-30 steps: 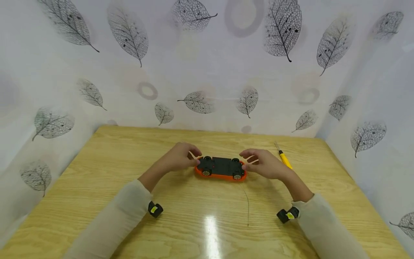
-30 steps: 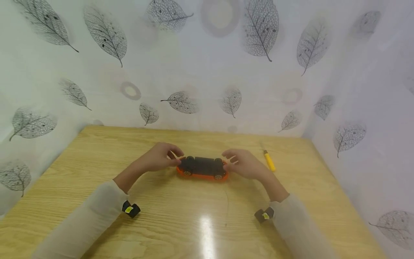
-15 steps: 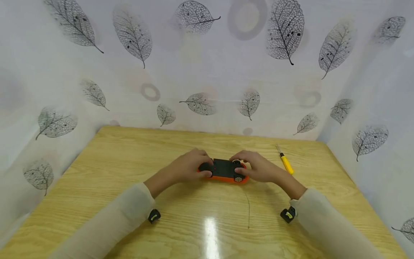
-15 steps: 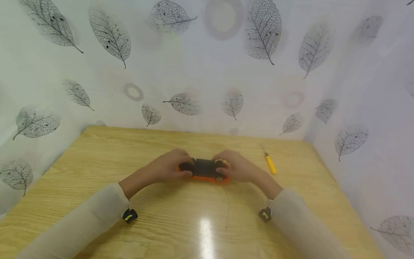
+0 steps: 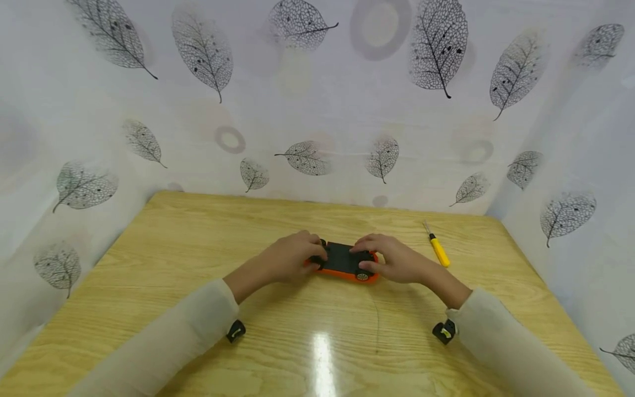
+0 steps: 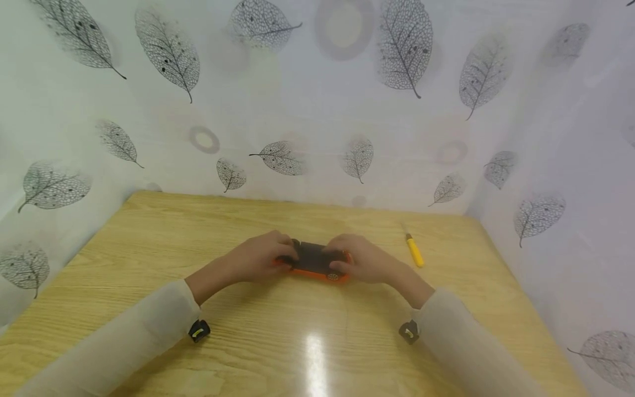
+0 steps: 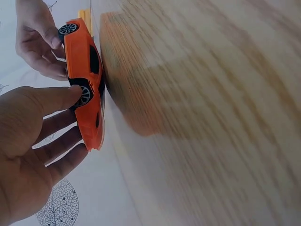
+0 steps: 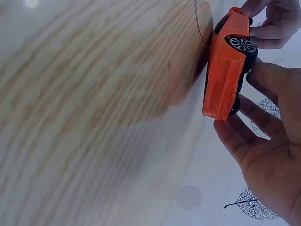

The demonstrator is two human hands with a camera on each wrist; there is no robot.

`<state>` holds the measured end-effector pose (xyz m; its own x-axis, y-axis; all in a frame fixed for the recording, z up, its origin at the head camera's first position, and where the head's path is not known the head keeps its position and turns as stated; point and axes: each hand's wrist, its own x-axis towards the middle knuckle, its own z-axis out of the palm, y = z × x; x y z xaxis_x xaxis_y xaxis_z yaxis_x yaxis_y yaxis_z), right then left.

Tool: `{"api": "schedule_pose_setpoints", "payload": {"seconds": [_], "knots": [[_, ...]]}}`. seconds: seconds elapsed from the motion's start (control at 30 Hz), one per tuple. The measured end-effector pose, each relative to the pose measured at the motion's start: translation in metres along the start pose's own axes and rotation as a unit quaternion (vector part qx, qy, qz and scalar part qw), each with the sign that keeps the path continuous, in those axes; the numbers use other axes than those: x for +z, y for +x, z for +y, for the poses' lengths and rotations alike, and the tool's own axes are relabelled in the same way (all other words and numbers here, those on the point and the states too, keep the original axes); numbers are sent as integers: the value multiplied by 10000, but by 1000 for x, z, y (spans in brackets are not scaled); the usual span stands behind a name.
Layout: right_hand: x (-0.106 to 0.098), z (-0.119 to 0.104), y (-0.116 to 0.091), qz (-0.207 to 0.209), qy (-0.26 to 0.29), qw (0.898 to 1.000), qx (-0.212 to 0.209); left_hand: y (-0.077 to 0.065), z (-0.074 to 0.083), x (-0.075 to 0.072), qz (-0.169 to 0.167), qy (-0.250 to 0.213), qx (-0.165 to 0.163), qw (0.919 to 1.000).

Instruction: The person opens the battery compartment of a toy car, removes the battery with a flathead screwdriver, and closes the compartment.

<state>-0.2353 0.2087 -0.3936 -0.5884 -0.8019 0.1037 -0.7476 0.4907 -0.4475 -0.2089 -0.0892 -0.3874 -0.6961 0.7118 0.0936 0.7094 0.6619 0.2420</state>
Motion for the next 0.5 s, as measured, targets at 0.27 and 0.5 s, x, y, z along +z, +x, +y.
{"api": "schedule_pose_setpoints", "payload": {"seconds": [0.27,0.5], "knots": [[4,-5,-4,15,-140,9999,81,3,-13,4,67,-64,239,9997],[9,-14,-9,183,-404,9990,18,7,-24,5,44,-241,353,9991]]}}
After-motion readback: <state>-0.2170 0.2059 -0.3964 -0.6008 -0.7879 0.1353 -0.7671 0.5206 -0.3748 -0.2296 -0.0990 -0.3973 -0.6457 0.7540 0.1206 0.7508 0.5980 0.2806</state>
